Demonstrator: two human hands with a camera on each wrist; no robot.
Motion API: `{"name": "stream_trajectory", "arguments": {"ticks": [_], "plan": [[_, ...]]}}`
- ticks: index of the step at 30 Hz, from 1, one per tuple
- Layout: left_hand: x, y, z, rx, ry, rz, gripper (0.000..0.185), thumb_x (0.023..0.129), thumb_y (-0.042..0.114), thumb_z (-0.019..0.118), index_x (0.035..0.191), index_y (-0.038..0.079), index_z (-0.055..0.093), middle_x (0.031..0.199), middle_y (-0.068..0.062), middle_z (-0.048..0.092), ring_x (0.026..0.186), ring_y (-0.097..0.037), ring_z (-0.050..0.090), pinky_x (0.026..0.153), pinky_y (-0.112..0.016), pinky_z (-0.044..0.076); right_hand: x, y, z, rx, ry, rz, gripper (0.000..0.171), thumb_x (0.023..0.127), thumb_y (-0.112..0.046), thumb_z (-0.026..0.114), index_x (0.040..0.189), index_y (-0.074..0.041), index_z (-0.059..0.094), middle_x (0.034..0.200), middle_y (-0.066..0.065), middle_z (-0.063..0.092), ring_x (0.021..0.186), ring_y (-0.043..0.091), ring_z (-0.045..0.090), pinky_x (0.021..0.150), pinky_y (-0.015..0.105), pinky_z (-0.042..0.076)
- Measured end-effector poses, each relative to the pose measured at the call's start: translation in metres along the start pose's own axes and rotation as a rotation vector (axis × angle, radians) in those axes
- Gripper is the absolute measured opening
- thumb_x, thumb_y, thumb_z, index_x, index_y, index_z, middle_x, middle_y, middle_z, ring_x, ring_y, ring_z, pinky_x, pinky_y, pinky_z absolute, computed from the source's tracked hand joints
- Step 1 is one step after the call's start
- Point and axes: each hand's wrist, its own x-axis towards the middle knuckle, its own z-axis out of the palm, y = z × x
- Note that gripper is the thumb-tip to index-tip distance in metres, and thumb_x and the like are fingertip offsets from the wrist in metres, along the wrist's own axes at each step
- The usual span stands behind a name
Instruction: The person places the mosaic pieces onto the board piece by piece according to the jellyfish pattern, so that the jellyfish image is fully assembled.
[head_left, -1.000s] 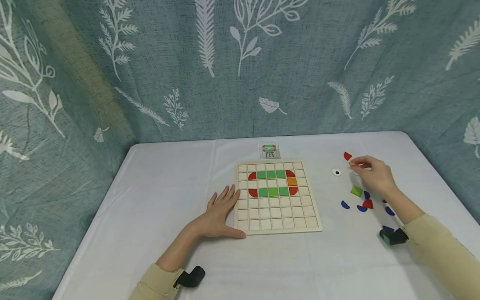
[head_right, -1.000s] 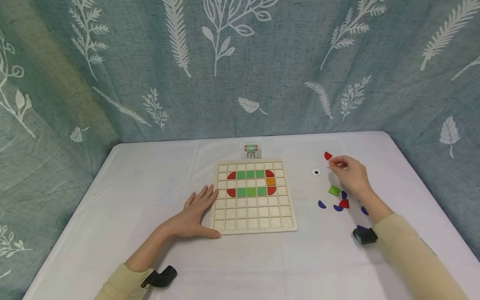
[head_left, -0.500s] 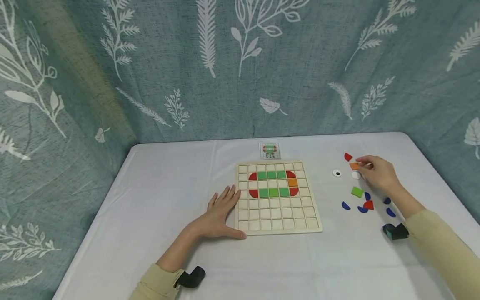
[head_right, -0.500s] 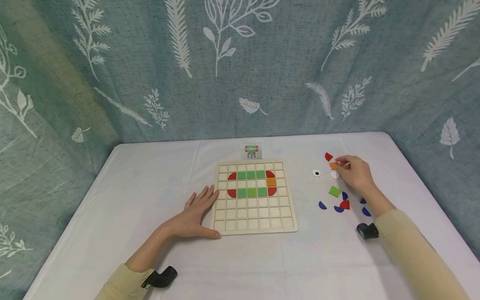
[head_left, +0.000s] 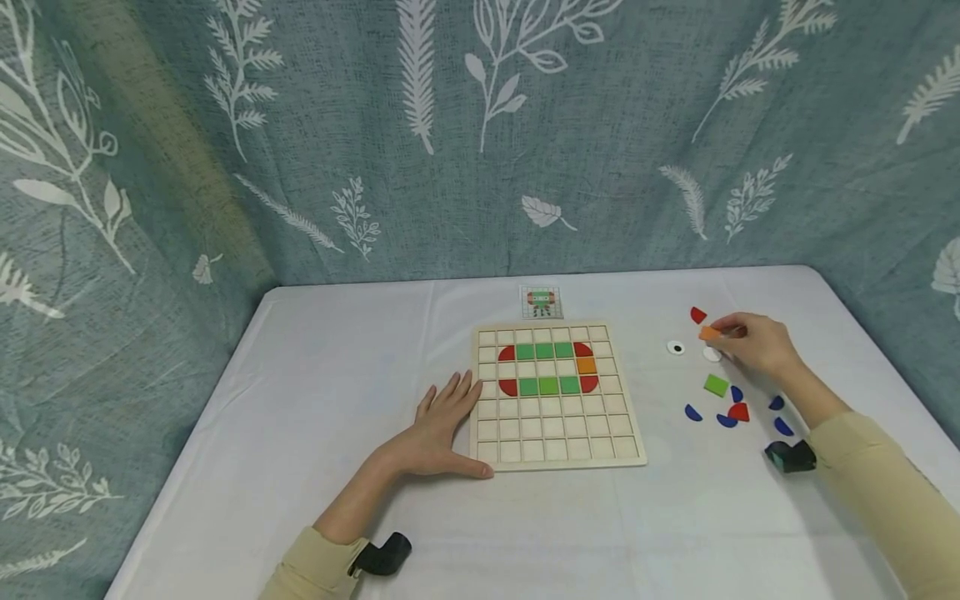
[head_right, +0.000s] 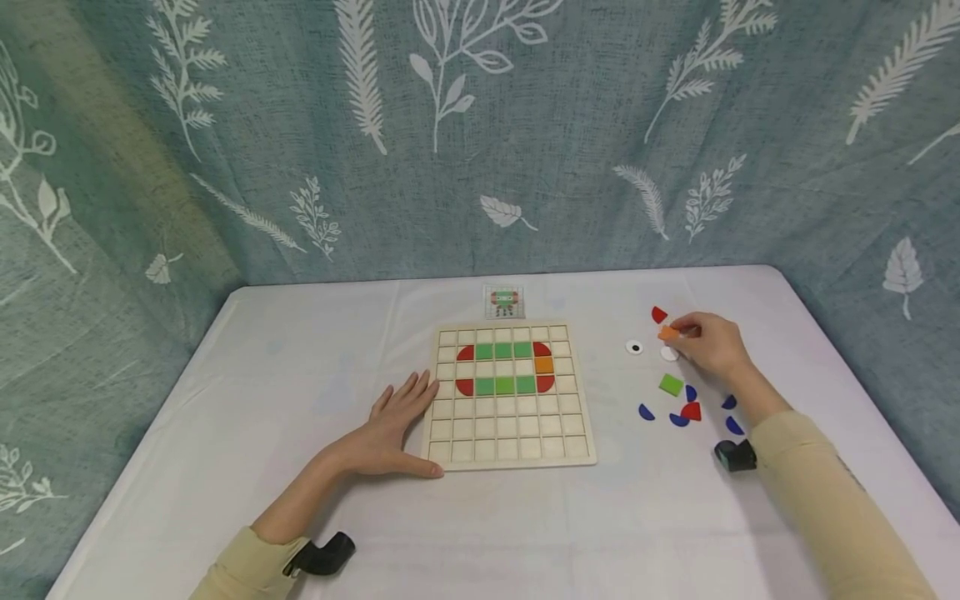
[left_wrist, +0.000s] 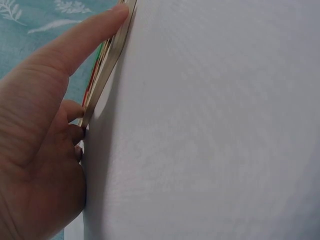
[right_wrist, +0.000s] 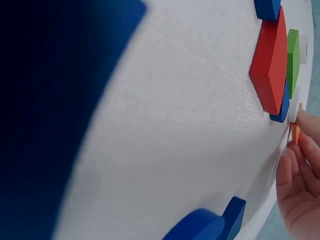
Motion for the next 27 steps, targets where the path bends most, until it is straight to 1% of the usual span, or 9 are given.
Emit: {"name": "stream_trajectory", "arguments": {"ticks": [2, 4, 8, 11, 16, 23, 26, 27], "plan": [[0.000, 0.000, 0.000, 0.000, -0.002, -0.001, 0.119, 0.073, 0.053, 0.080, 0.156, 0.005, 0.010, 0.163, -0.011, -0.003, 0.148, -0.026, -0.011, 0.114, -0.055, -0.007, -0.002, -0.003, 0.001, 0.001, 0.015, -0.021, 0.042, 0.095, -0.021, 0.064, 0.123, 0.009, 0.057, 0.112, 0.030, 0.057, 0.095, 0.039, 0.051, 0.067, 0.025, 0.048], [0.000, 0.001, -0.001, -0.001, -0.003, 0.000, 0.119, 0.073, 0.053, 0.080, 0.156, 0.005, 0.010, 0.163, -0.011, -0.003, 0.148, -0.026, -0.011, 0.114, -0.055, -0.008, -0.004, -0.008, 0.003, 0.010, 0.025, -0.037, 0.043, 0.094, -0.023, 0.066, 0.123, 0.008, 0.058, 0.113, 0.029, 0.058, 0.096, 0.039, 0.051, 0.065, 0.021, 0.046], [0.000, 0.000, -0.001, 0.001, -0.005, -0.001, 0.119, 0.073, 0.054, 0.080, 0.157, 0.005, 0.010, 0.163, -0.011, -0.004, 0.148, -0.026, -0.011, 0.114, -0.054, -0.008, -0.006, -0.024, 0.013, 0.048, 0.021, -0.085, 0.045, 0.094, -0.030, 0.067, 0.123, 0.003, 0.062, 0.114, 0.026, 0.060, 0.100, 0.036, 0.053, 0.068, 0.026, 0.047], [0.000, 0.000, -0.001, 0.003, -0.006, -0.002, 0.119, 0.073, 0.054, 0.079, 0.157, 0.005, 0.010, 0.163, -0.010, -0.004, 0.148, -0.026, -0.011, 0.114, -0.054, -0.008, -0.008, -0.042, 0.024, 0.093, 0.006, -0.133, 0.046, 0.093, -0.037, 0.067, 0.122, -0.001, 0.065, 0.115, 0.021, 0.063, 0.102, 0.033, 0.053, 0.069, 0.030, 0.046], [-0.001, 0.000, -0.001, 0.000, -0.006, -0.003, 0.119, 0.073, 0.054, 0.079, 0.157, 0.005, 0.010, 0.163, -0.010, -0.004, 0.148, -0.026, -0.011, 0.114, -0.054, -0.008, -0.012, -0.078, 0.045, 0.183, -0.041, -0.191, 0.046, 0.091, -0.040, 0.069, 0.123, -0.007, 0.067, 0.116, 0.015, 0.065, 0.102, 0.028, 0.056, 0.073, 0.033, 0.048], [-0.001, 0.001, -0.001, 0.003, -0.005, -0.008, 0.120, 0.073, 0.055, 0.079, 0.157, 0.006, 0.009, 0.163, -0.010, -0.004, 0.148, -0.025, -0.012, 0.114, -0.053, -0.008, -0.012, -0.124, 0.073, 0.275, -0.132, -0.268, 0.039, 0.089, -0.038, 0.072, 0.118, -0.012, 0.070, 0.108, 0.007, 0.067, 0.097, 0.023, 0.059, 0.075, 0.035, 0.047], [-0.001, 0.001, -0.001, 0.003, -0.003, -0.006, 0.120, 0.073, 0.055, 0.079, 0.157, 0.006, 0.009, 0.163, -0.010, -0.004, 0.148, -0.025, -0.012, 0.114, -0.053, -0.009, -0.011, -0.142, 0.085, 0.290, -0.167, -0.323, 0.033, 0.089, -0.034, 0.073, 0.114, -0.012, 0.072, 0.103, 0.005, 0.068, 0.092, 0.021, 0.060, 0.072, 0.034, 0.047], [-0.001, 0.000, -0.001, 0.003, -0.004, -0.006, 0.120, 0.073, 0.056, 0.079, 0.157, 0.006, 0.009, 0.163, -0.009, -0.004, 0.148, -0.025, -0.012, 0.114, -0.053, -0.009, -0.010, -0.148, 0.089, 0.291, -0.181, -0.346, 0.031, 0.089, -0.032, 0.073, 0.113, -0.012, 0.072, 0.101, 0.005, 0.068, 0.088, 0.021, 0.060, 0.069, 0.034, 0.047]]}}
